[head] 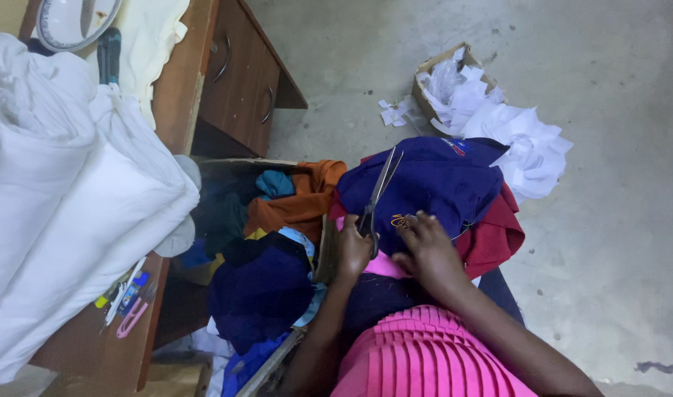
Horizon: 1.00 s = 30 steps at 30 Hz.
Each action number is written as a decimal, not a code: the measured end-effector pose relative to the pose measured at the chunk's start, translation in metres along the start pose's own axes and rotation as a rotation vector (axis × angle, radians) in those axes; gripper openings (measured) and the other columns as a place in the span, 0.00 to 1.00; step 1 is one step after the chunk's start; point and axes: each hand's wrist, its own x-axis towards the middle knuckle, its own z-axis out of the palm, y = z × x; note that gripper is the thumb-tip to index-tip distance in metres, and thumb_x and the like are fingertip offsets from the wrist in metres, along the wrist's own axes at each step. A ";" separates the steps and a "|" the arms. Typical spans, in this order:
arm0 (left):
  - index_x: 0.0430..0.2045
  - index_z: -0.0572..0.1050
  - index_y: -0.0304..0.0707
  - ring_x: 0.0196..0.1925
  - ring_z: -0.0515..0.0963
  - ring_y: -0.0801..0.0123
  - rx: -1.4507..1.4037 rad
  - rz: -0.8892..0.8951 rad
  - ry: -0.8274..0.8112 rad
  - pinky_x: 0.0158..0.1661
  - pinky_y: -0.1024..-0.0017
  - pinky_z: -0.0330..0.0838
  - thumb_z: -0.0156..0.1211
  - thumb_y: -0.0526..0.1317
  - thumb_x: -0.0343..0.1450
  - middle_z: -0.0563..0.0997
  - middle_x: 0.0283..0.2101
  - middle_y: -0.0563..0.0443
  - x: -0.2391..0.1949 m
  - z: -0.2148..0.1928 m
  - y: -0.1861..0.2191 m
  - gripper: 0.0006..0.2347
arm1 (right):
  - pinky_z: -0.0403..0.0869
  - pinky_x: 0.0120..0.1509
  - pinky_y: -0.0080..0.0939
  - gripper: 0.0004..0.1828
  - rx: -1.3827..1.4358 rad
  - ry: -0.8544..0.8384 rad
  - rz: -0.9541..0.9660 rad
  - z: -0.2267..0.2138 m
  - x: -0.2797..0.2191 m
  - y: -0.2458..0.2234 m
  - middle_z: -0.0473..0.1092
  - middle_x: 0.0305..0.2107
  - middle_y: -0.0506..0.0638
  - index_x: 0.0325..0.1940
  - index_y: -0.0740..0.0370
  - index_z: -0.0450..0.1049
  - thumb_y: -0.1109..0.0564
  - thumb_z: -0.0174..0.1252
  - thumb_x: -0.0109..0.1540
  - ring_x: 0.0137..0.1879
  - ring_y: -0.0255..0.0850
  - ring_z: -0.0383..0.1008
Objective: The person uses a pair of scissors to cut a white piece of paper into smaller pieces. The person holds the paper with one hand and cuts it with the other, repeating the action multiple times.
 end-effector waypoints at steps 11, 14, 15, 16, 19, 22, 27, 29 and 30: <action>0.55 0.69 0.32 0.38 0.85 0.63 -0.759 0.200 -0.284 0.40 0.73 0.82 0.73 0.34 0.67 0.84 0.35 0.38 -0.050 -0.032 0.005 0.23 | 0.75 0.54 0.51 0.12 0.660 -0.111 0.530 0.081 0.022 0.109 0.80 0.37 0.51 0.51 0.43 0.80 0.43 0.51 0.74 0.49 0.50 0.82; 0.58 0.69 0.35 0.42 0.83 0.67 -0.792 0.281 -0.294 0.42 0.74 0.78 0.75 0.34 0.67 0.84 0.39 0.39 -0.074 -0.026 0.029 0.25 | 0.80 0.39 0.44 0.13 1.561 0.041 0.802 0.069 0.030 0.093 0.78 0.35 0.56 0.57 0.60 0.75 0.54 0.52 0.73 0.36 0.47 0.82; 0.58 0.69 0.37 0.42 0.83 0.68 -0.813 0.271 -0.270 0.42 0.76 0.77 0.74 0.33 0.68 0.85 0.41 0.38 -0.083 -0.031 0.044 0.25 | 0.80 0.39 0.45 0.13 1.597 0.036 0.790 0.067 0.028 0.084 0.78 0.35 0.57 0.56 0.62 0.75 0.54 0.52 0.73 0.36 0.48 0.82; 0.58 0.69 0.38 0.43 0.84 0.69 -0.835 0.262 -0.245 0.43 0.78 0.76 0.73 0.33 0.69 0.86 0.42 0.37 -0.093 -0.036 0.059 0.24 | 0.81 0.39 0.46 0.13 1.633 0.031 0.778 0.065 0.025 0.076 0.78 0.35 0.58 0.56 0.63 0.75 0.54 0.52 0.73 0.36 0.48 0.83; 0.60 0.66 0.36 0.48 0.84 0.64 -0.906 0.296 -0.170 0.42 0.75 0.77 0.68 0.31 0.72 0.84 0.49 0.32 -0.090 -0.010 0.067 0.23 | 0.81 0.39 0.49 0.14 1.719 0.006 0.727 0.051 0.013 0.060 0.78 0.34 0.60 0.54 0.67 0.75 0.54 0.54 0.72 0.36 0.50 0.83; 0.62 0.68 0.40 0.48 0.80 0.62 -0.802 0.291 -0.118 0.43 0.68 0.77 0.77 0.43 0.67 0.81 0.47 0.37 -0.072 0.000 0.048 0.29 | 0.82 0.39 0.52 0.15 1.797 -0.028 0.666 0.036 -0.019 0.053 0.78 0.34 0.63 0.53 0.70 0.75 0.54 0.55 0.71 0.36 0.52 0.84; 0.55 0.74 0.39 0.44 0.79 0.70 -0.921 0.232 -0.142 0.43 0.76 0.75 0.80 0.38 0.63 0.81 0.43 0.47 -0.093 -0.021 0.085 0.27 | 0.82 0.40 0.57 0.18 1.944 -0.031 0.599 0.009 -0.024 0.045 0.79 0.33 0.67 0.50 0.76 0.75 0.54 0.57 0.69 0.36 0.55 0.84; 0.54 0.74 0.37 0.43 0.78 0.69 -0.884 0.251 -0.094 0.43 0.75 0.75 0.81 0.36 0.62 0.80 0.43 0.47 -0.096 -0.043 0.096 0.27 | 0.83 0.40 0.59 0.18 1.991 -0.032 0.568 0.003 -0.018 0.043 0.79 0.33 0.68 0.49 0.78 0.75 0.54 0.58 0.69 0.35 0.56 0.85; 0.54 0.75 0.38 0.43 0.79 0.69 -0.808 0.290 -0.011 0.44 0.74 0.75 0.81 0.36 0.62 0.80 0.42 0.47 -0.093 -0.054 0.094 0.26 | 0.82 0.40 0.53 0.16 1.761 -0.048 0.578 0.003 -0.013 0.046 0.79 0.37 0.63 0.51 0.72 0.76 0.57 0.65 0.64 0.38 0.52 0.84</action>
